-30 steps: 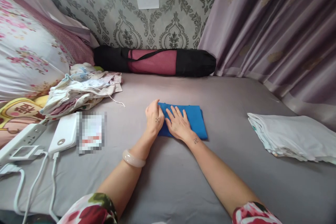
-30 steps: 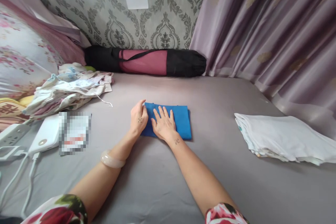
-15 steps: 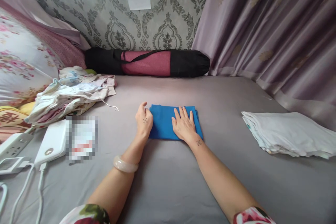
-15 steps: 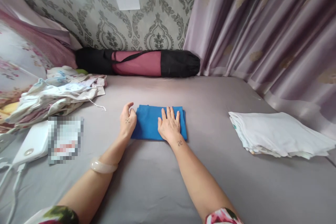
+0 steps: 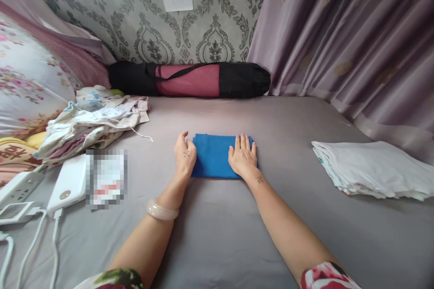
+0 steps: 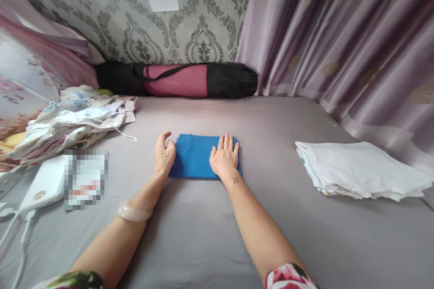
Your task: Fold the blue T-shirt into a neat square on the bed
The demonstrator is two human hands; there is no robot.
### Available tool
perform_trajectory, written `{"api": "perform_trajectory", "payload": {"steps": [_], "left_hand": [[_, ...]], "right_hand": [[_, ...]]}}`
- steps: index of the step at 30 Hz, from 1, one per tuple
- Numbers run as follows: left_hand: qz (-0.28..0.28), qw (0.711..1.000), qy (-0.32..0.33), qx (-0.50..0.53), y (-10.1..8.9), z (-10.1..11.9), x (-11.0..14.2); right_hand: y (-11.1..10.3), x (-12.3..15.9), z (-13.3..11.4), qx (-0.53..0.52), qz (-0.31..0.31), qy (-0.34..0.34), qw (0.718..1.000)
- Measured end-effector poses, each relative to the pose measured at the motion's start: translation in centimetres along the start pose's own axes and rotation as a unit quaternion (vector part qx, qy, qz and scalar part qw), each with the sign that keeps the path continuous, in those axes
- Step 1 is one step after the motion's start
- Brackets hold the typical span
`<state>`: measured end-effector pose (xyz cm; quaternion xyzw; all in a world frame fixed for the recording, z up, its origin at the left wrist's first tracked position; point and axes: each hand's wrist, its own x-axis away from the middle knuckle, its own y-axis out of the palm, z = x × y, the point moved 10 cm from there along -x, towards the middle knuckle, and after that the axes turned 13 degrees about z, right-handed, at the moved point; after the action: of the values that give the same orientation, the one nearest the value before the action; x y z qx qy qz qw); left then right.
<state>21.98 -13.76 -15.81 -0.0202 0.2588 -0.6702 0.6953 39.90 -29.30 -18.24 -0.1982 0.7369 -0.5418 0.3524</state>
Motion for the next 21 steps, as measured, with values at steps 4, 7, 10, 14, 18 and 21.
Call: {"api": "perform_trajectory", "payload": {"steps": [4,7,10,14,18,21], "left_hand": [[0.003,1.000,0.024,-0.015,0.0,0.3,0.0],[-0.011,0.991,0.129,-0.036,0.7,2.2,0.7],[-0.085,0.956,0.261,-0.107,3.0,4.2,2.9],[-0.213,0.888,0.310,-0.265,6.4,3.0,5.1],[-0.234,0.861,0.313,-0.325,6.9,2.2,5.1],[-0.222,0.863,0.317,-0.324,6.4,2.7,5.1]], "right_hand": [[-0.2,-0.1,0.1,-0.012,-0.015,0.003,1.000],[-1.0,-0.4,0.6,-0.022,-0.016,0.014,1.000],[-1.3,-0.7,1.3,-0.015,-0.005,0.019,1.000],[-0.1,-0.6,1.9,-0.008,-0.022,0.019,1.000],[0.3,-0.5,1.9,-0.005,-0.023,0.019,1.000],[-0.2,-0.5,1.6,-0.002,-0.017,0.020,1.000]]}}
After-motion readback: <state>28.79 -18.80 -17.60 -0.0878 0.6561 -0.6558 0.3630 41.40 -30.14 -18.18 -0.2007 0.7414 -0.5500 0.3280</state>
